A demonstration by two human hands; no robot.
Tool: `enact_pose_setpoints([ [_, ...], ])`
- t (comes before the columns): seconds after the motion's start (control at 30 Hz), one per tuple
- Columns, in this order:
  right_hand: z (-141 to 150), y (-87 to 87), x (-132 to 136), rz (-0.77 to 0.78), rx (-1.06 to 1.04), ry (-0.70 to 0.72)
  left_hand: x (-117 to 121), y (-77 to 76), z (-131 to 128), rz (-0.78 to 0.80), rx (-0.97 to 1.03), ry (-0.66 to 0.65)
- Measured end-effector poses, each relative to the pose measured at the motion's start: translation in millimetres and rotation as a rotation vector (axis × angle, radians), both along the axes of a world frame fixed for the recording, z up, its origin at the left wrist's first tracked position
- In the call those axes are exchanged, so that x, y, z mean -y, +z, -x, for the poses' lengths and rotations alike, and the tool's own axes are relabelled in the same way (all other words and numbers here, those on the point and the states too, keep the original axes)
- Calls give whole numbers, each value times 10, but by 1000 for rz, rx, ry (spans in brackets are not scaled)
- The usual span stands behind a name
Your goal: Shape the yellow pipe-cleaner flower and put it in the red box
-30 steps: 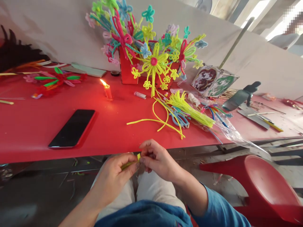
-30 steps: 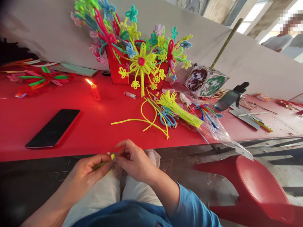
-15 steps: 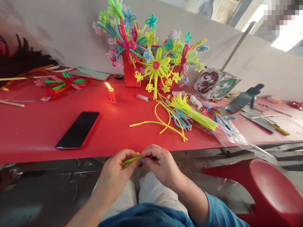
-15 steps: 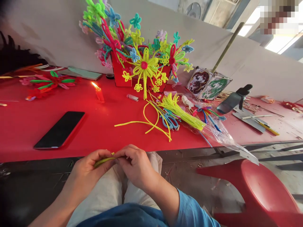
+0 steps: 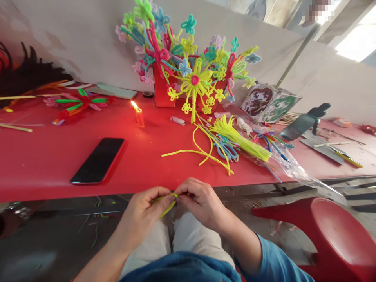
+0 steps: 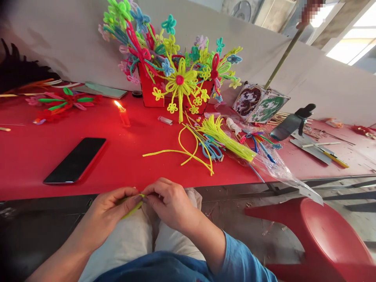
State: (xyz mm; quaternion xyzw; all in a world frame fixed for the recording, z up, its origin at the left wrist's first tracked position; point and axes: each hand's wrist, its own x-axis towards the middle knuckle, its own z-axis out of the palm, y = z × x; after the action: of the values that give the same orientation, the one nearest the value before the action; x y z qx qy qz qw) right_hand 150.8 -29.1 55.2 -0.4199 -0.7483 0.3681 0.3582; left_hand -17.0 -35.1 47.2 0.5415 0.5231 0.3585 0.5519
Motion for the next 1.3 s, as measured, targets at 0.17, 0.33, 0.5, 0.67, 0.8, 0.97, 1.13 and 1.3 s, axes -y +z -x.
enact_pose_setpoints([
  [0.17, 6, -18, -14, 121, -49, -25, -31, -32, 23, 69, 70, -28],
  [0.33, 134, -171, -39, 475, -530, -276, 31, -87, -8, -4, 311, 240],
  [0.5, 323, -236, -5, 473, -799, -347, 77, -152, -181, 16, 485, 267],
  [0.67, 431, -267, 44, 463, -849, -327, 41, -151, -292, 76, 584, 417],
  [0.8, 452, -295, 80, 459, -838, -296, 36, -144, -303, 89, 593, 451],
  [0.97, 358, -235, 78, 396, -627, -221, 33, -149, -240, 100, 565, 431],
  [1.13, 257, -144, 53, 434, -481, -203, 42, -168, -151, 142, 508, 302],
  [1.3, 291, -190, 96, 643, -759, -177, 81, -133, -123, 141, 550, 205],
])
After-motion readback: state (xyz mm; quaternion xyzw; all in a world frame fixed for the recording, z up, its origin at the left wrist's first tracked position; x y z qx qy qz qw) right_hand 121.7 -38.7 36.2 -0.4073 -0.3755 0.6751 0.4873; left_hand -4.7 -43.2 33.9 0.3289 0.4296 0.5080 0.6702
